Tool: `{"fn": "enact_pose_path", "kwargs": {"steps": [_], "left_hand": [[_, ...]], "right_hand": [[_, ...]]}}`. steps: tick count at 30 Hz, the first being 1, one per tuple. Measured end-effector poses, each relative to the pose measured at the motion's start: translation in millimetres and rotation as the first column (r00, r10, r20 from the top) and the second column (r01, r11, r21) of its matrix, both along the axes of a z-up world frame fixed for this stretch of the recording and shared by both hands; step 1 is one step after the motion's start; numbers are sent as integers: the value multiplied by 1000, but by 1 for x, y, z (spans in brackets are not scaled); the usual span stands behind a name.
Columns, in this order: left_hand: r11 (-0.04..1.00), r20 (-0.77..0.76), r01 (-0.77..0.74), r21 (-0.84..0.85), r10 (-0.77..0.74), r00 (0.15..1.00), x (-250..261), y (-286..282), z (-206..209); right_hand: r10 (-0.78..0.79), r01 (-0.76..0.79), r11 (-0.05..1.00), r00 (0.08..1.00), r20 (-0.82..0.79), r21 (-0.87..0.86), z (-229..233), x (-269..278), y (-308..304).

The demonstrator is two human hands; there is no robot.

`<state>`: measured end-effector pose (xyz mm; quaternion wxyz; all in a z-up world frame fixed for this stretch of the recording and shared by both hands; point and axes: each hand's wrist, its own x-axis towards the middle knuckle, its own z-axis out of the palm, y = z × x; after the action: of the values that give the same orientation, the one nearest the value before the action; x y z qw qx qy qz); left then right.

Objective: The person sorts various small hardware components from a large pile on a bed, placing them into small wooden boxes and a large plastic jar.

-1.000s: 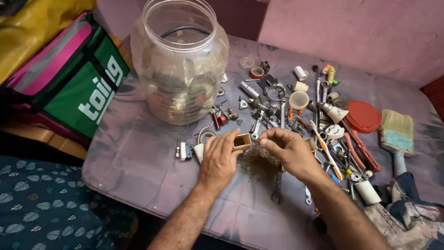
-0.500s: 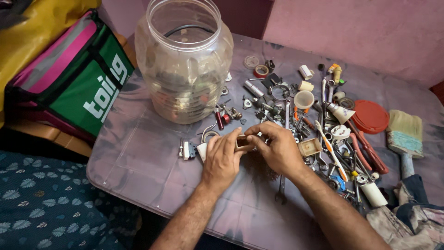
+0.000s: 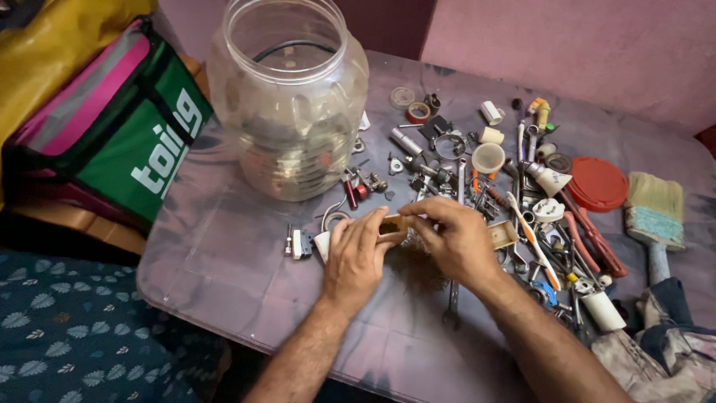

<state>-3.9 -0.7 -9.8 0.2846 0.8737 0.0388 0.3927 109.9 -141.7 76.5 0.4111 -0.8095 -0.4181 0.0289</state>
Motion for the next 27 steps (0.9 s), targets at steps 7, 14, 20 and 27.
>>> {"fn": "enact_pose_path", "kwargs": {"steps": [7,14,20,27], "left_hand": [[991,16,-55,126,53,998,-3,-4,12],[958,16,126,259,-134,991,-12,-19,20],[950,-292,285,127,-239,926,-11,-26,18],[940,-369,205,272,-95,925,3,-46,9]], "right_hand": [[-135,184,904,979,152,-385,3,2,-50],[5,149,876,949,316,-459,-25,-13,-66],[42,94,899,954,297,-428,-30,-15,-63],[49,94,904,946,321,-416,-33,-20,-57]]}}
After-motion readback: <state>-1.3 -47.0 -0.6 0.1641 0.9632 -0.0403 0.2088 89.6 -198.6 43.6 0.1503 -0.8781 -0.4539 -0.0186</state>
